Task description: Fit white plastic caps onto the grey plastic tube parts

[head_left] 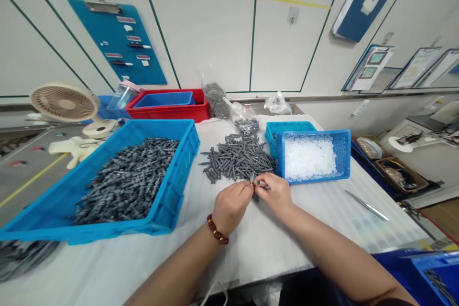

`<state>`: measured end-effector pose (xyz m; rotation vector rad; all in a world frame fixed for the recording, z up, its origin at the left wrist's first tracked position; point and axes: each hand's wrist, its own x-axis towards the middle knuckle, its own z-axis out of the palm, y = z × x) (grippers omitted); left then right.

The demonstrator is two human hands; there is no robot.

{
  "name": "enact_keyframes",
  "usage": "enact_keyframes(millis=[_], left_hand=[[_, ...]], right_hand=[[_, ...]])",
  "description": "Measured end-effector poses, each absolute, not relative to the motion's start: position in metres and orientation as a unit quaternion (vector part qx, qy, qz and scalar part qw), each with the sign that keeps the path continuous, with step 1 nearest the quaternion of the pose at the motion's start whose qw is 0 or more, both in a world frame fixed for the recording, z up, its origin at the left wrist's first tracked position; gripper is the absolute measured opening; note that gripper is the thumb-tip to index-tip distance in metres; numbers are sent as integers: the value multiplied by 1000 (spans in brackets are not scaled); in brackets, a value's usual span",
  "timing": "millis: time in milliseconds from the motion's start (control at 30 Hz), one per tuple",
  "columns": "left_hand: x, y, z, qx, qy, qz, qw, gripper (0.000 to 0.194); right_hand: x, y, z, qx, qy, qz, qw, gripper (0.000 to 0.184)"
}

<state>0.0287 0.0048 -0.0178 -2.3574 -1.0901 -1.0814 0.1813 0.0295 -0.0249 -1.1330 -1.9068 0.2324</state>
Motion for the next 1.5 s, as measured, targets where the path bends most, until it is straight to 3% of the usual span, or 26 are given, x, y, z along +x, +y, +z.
enact_keyframes(millis=[967,1500], left_hand=[[29,4,-17,-825,-405,-359,162,12],[27,2,-11,-829,-414,-339,163,15]], right_hand=[[173,28,-21,-501,-715,149,465,11],[177,33,-17,-517,-732,103,433,11]])
